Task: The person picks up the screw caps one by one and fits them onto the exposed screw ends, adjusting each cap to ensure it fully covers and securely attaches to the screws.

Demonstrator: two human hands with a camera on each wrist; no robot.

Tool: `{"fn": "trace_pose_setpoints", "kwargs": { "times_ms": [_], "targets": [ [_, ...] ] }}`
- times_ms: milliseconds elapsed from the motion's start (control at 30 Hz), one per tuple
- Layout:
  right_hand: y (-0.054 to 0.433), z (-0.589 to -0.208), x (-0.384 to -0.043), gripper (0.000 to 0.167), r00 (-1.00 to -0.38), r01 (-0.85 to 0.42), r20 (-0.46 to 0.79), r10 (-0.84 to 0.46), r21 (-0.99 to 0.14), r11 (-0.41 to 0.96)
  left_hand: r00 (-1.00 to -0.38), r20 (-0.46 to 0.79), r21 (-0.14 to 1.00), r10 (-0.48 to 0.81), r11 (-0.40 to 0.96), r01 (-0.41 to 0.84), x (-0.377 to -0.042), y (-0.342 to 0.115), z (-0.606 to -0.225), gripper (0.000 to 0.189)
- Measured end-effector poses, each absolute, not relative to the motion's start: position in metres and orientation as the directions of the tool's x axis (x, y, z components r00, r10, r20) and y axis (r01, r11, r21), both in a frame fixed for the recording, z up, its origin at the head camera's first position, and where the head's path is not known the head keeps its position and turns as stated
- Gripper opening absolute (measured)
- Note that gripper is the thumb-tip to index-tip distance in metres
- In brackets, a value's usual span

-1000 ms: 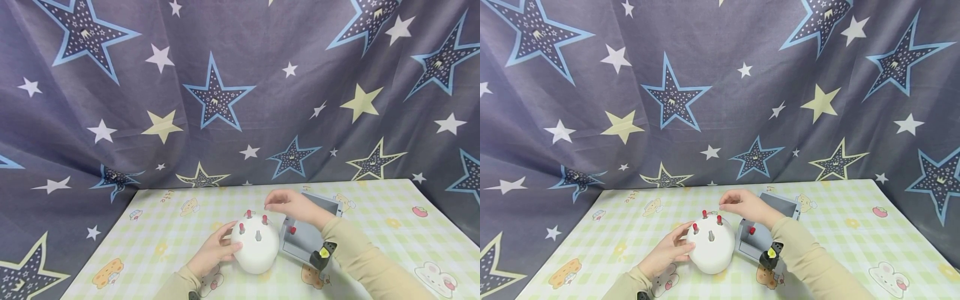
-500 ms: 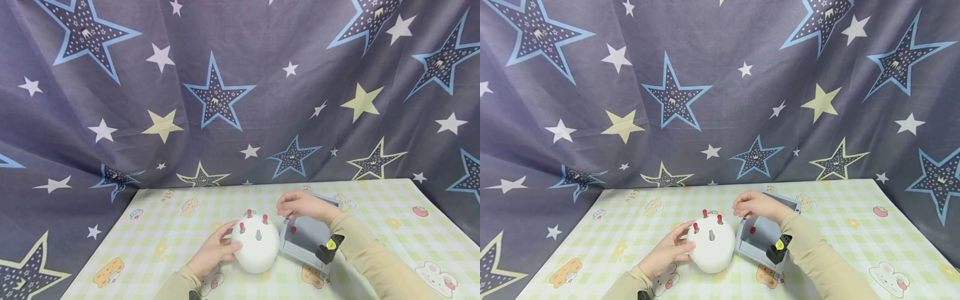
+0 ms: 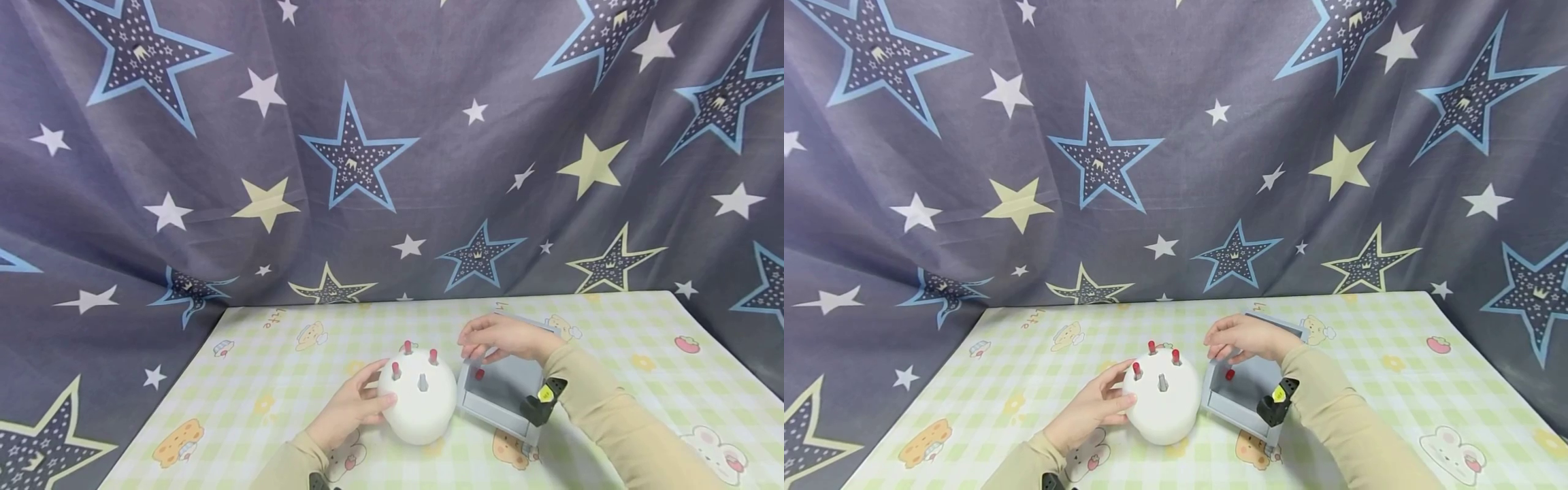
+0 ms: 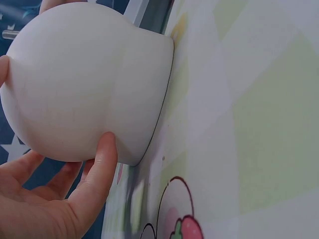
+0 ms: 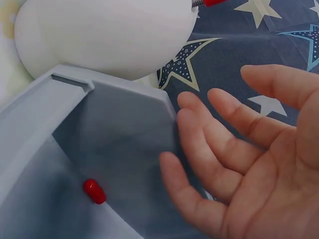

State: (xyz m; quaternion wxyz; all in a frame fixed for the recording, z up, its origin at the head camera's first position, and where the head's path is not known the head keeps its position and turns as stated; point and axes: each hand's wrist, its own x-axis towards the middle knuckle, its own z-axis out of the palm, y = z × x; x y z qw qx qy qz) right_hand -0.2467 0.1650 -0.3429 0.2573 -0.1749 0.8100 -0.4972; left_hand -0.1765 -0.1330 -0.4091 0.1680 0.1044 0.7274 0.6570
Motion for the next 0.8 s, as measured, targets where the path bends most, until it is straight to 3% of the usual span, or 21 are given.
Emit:
{"fn": "trace_pose_setpoints", "kwargs": {
  "times_ms": [267, 533, 800],
  "targets": [
    [0.163, -0.338, -0.253, 0.026, -0.815, 0.085, -0.324, -0.481, -0.887, 0.454, -0.923, -0.105, 0.99, 0.371, 0.123, -0.064, -0.176, -0.133, -0.409, 0.075],
    [0.169, -0.335, -0.261, 0.021, -0.818, 0.095, -0.345, -0.461, -0.87, 0.483, -0.922, -0.111, 0.99, 0.371, 0.122, -0.07, -0.176, -0.133, -0.408, 0.075],
    [0.168, -0.329, -0.264, 0.006, -0.819, 0.11, -0.451, -0.355, -0.73, 0.675, -0.923, -0.112, 0.99, 0.368, 0.125, -0.07, -0.176, -0.133, -0.408, 0.075]
  ]
}}
